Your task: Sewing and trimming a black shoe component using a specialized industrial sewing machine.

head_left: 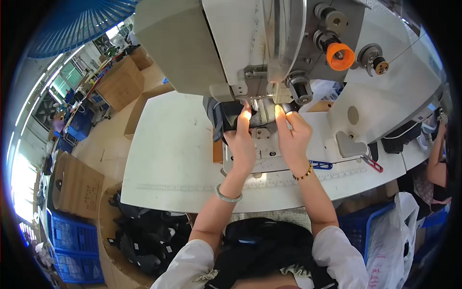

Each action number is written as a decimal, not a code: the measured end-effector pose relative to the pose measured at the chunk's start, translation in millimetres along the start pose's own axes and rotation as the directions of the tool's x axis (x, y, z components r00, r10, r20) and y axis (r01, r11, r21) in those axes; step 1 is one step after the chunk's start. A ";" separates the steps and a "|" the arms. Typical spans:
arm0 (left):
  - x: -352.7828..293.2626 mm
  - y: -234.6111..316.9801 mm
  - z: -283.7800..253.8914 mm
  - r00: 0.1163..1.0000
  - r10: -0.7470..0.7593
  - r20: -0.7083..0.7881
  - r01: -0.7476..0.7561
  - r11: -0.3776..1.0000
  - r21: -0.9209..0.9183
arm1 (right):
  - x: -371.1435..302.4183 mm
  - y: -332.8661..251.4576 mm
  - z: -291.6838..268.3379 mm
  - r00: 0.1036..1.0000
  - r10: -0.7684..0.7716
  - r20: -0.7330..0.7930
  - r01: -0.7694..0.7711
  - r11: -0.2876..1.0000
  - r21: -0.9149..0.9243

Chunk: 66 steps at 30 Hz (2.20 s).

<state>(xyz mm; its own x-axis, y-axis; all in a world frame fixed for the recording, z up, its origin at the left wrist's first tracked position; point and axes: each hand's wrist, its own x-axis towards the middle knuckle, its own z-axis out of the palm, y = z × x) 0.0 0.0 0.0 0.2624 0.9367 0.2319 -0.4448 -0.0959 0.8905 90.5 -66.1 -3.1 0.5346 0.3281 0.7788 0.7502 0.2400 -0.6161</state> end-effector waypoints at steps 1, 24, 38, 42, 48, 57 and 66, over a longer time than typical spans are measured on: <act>0.0 -1.4 0.8 0.999 0.047 0.021 -0.048 0.997 0.060 | 1.0 -0.2 -1.8 1.000 -0.017 0.008 0.017 1.000 -0.021; -1.9 16.6 -4.9 0.996 -0.058 0.073 0.058 0.998 0.005 | 21.0 -0.9 -30.3 0.835 -0.495 0.239 0.549 0.767 -0.332; -20.1 8.2 -8.7 0.999 0.028 0.021 -0.031 0.991 0.132 | 15.5 12.8 -20.0 0.761 -0.645 0.077 0.639 0.721 -0.268; -21.4 12.9 -5.9 0.999 0.005 0.032 -0.007 0.999 0.043 | 13.9 14.4 -22.0 0.742 -0.665 0.089 0.665 0.711 -0.228; -16.1 8.8 -13.1 0.998 -0.041 0.042 0.041 0.999 0.005 | 18.3 -10.1 -30.5 0.890 -0.430 0.155 0.446 0.890 -0.096; -17.3 8.4 -13.9 0.984 0.138 0.109 -0.161 0.955 0.251 | 20.1 -32.7 -8.5 0.967 -0.038 0.253 0.107 0.958 -0.265; -16.9 9.4 -14.6 0.982 0.145 0.118 -0.166 0.967 0.192 | 31.0 -37.7 -9.0 0.908 0.192 0.372 -0.109 0.967 -0.231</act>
<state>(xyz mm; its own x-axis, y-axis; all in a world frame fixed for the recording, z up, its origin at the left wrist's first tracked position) -21.1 -11.8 -1.3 0.2941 0.8664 0.4034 -0.3090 -0.3132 0.8980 82.3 -73.2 45.3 0.4847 0.6837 0.5455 0.7569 -0.0153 -0.6533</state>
